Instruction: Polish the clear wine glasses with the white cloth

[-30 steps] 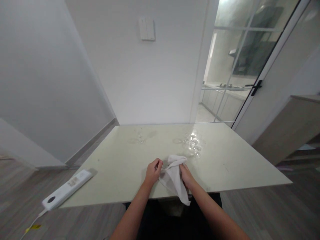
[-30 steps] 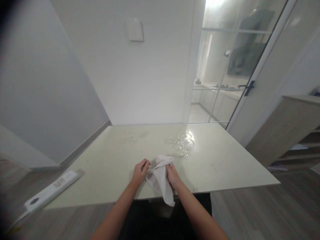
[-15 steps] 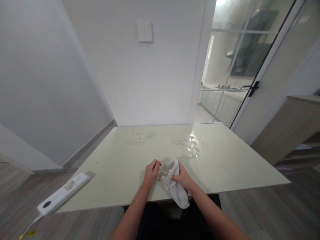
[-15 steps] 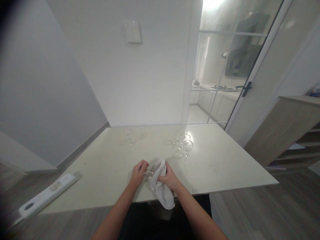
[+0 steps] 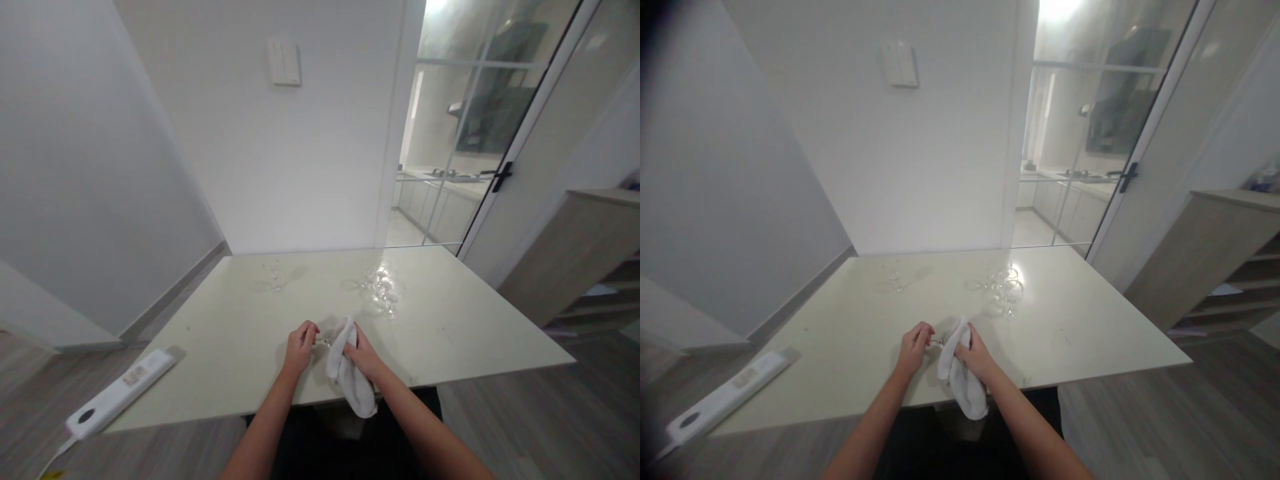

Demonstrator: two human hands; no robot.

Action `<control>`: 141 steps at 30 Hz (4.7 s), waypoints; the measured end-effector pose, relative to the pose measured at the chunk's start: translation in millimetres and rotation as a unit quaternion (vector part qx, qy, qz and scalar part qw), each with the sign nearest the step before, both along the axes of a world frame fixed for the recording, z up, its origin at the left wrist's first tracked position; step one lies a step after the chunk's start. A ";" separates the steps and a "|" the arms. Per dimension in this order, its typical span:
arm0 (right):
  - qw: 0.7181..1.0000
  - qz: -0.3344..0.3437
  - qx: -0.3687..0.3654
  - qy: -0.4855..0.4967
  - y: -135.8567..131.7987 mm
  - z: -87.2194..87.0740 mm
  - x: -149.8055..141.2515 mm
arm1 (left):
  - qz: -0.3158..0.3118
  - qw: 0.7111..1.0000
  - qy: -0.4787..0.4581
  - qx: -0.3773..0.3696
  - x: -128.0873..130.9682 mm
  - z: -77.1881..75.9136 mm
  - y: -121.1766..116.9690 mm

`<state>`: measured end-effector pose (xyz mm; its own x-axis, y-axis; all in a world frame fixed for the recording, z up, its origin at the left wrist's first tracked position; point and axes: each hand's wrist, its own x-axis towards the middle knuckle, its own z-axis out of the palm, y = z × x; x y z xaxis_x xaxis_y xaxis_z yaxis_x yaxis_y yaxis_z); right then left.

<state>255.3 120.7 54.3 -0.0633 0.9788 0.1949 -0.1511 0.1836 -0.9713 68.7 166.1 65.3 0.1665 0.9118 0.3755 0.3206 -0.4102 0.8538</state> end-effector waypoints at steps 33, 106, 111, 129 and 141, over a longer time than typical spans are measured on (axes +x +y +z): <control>0.998 -0.023 -0.050 0.010 -0.3 -3.9 2.7 | 0.000 1.000 0.030 0.003 1.6 5.7 -3.0; 0.997 0.023 0.052 -0.055 -4.7 9.1 3.7 | -0.015 1.000 -0.013 0.007 -0.8 0.6 2.4; 1.000 0.012 -0.008 0.010 -2.1 6.0 3.3 | -0.042 0.997 -0.011 0.062 -0.3 5.0 -4.2; 1.000 0.007 0.014 -0.004 -5.1 13.3 0.8 | -0.004 0.998 -0.009 -0.067 3.0 -1.1 3.3; 0.997 -0.042 -0.058 0.034 1.6 -2.2 1.6 | -0.030 0.998 0.012 0.049 -1.2 0.4 -4.7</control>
